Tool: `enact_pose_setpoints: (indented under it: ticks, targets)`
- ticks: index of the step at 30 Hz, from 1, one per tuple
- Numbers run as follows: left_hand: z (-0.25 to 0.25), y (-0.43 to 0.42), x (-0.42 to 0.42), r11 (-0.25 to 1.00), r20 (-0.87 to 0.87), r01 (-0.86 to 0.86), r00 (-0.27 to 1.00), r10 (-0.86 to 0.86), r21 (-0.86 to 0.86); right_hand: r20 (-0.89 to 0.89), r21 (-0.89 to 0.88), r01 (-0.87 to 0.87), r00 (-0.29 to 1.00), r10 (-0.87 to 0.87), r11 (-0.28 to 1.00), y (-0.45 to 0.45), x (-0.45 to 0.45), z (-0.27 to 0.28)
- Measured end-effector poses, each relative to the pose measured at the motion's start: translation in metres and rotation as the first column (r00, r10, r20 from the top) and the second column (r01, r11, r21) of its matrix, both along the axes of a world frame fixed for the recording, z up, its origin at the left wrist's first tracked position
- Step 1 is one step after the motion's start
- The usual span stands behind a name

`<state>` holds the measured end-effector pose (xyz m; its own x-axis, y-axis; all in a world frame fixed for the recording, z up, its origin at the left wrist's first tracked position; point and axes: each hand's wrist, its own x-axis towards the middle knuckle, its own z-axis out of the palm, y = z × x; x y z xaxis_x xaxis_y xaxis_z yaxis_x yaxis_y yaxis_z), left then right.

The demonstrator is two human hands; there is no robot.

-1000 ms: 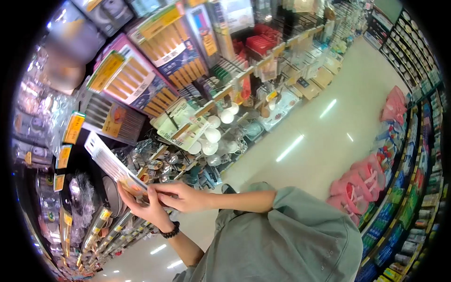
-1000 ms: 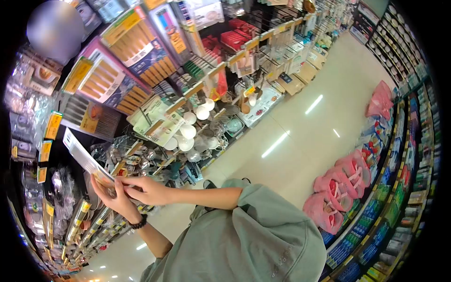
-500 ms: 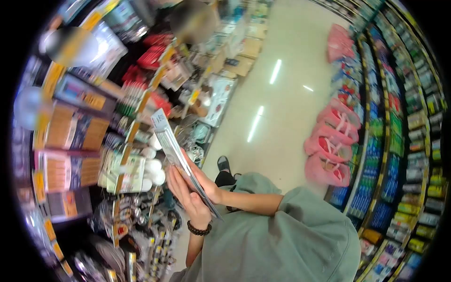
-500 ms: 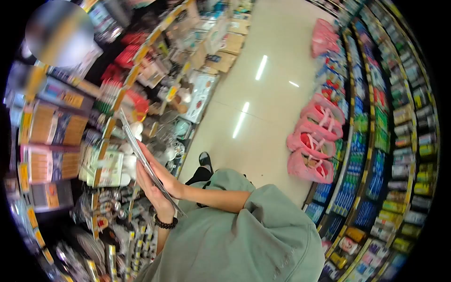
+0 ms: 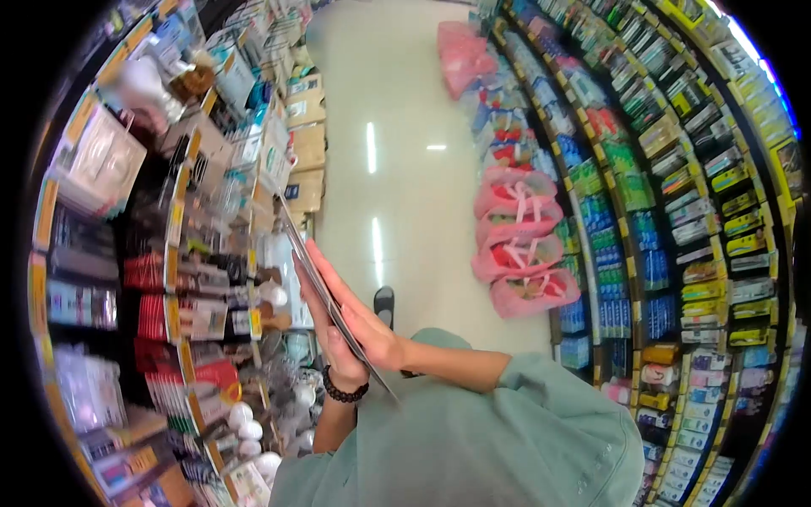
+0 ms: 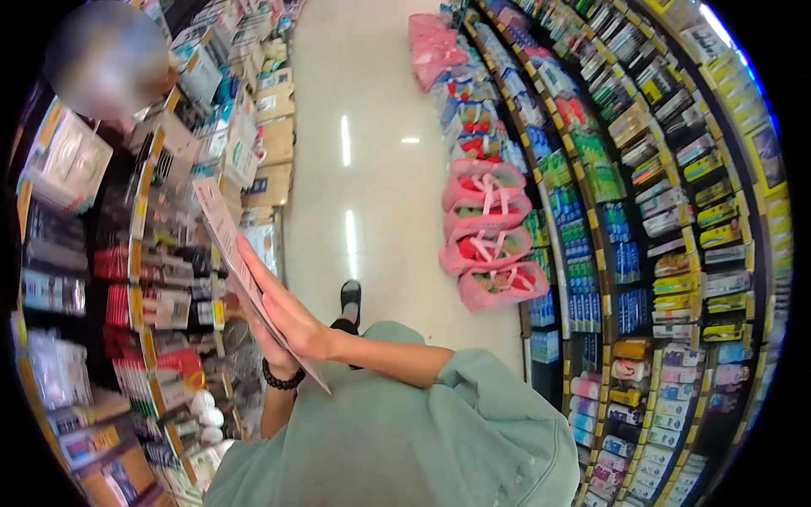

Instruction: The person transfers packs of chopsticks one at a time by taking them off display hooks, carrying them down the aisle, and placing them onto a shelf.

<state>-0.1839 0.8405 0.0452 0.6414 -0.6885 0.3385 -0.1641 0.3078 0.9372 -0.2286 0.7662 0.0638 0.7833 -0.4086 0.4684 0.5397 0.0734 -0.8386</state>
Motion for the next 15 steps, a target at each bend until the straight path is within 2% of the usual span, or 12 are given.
enact_pose_setpoints:
  ticks: [2, 3, 7, 12, 14, 15]
  targets:
    - [-0.022, -0.031, 0.020, 0.994, -0.164, 0.024, 0.986, -0.042, -0.110, -0.049, -0.055, -0.026, 0.999, 0.023, 0.998, -0.037, 0.019, 0.004]
    - [-0.019, -0.047, 0.031, 0.990, -0.215, 0.006, 0.976, -0.037, -0.143, -0.058, -0.154, 0.003, 0.998, -0.013, 0.988, -0.053, 0.029, 0.003]
    - [-0.035, -0.117, 0.055, 0.957, -0.317, 0.060, 0.936, -0.153, -0.284, -0.051, -0.296, 0.128, 0.988, -0.149, 0.947, -0.117, 0.051, 0.014]
    - [-0.050, -0.197, 0.050, 0.957, -0.530, 0.189, 0.800, -0.281, -0.222, -0.087, -0.362, 0.286, 0.937, -0.338, 0.887, -0.191, 0.035, 0.014]
    - [-0.044, -0.241, 0.051, 0.917, -0.171, 0.308, 0.919, -0.356, -0.253, -0.083, -0.368, 0.349, 0.911, -0.404, 0.862, -0.221, 0.025, 0.008]
    - [-0.027, -0.260, 0.053, 0.904, -0.039, 0.376, 0.920, -0.391, -0.202, -0.085, -0.300, 0.406, 0.890, -0.448, 0.863, -0.234, 0.020, 0.005]
